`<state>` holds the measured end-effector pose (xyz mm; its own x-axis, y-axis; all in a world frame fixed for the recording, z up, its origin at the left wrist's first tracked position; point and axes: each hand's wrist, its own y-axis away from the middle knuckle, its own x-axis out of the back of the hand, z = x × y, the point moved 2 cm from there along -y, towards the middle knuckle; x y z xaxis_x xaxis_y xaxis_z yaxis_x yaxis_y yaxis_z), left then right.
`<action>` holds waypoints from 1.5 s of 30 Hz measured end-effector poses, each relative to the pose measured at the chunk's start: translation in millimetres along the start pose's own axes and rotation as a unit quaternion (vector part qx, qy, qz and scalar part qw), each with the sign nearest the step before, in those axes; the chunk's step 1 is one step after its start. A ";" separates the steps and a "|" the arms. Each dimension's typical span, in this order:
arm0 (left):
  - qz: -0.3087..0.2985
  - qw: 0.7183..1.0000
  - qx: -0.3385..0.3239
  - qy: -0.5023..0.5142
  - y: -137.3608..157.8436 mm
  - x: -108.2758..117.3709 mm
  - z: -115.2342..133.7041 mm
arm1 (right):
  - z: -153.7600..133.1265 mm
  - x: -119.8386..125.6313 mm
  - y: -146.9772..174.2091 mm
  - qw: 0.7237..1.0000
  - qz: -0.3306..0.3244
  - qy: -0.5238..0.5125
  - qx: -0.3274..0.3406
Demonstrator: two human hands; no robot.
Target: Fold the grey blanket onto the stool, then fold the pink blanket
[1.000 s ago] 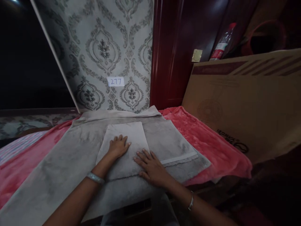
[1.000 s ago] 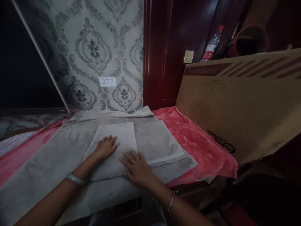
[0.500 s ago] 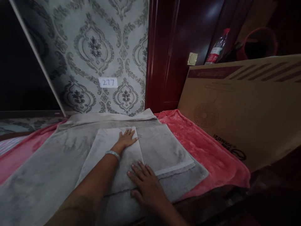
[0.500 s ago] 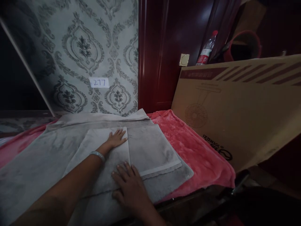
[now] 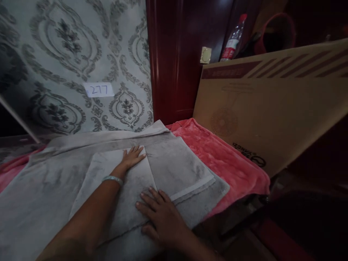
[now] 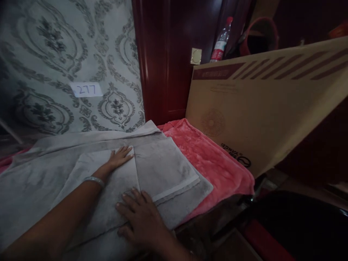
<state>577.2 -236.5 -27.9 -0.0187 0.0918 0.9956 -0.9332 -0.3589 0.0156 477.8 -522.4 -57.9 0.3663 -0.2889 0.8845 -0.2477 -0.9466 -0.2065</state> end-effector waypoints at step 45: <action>0.070 0.992 -0.104 0.021 121.0 -17.9 44.9 | 148.8 74.4 83.8 0.734 0.392 -0.384 -0.400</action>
<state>480.7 -323.2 -39.7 -0.1646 0.0945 0.9818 -0.9741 -0.1722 -0.1467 617.7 -644.5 -71.5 0.1517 -0.9863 0.0651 -0.9873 -0.1481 0.0573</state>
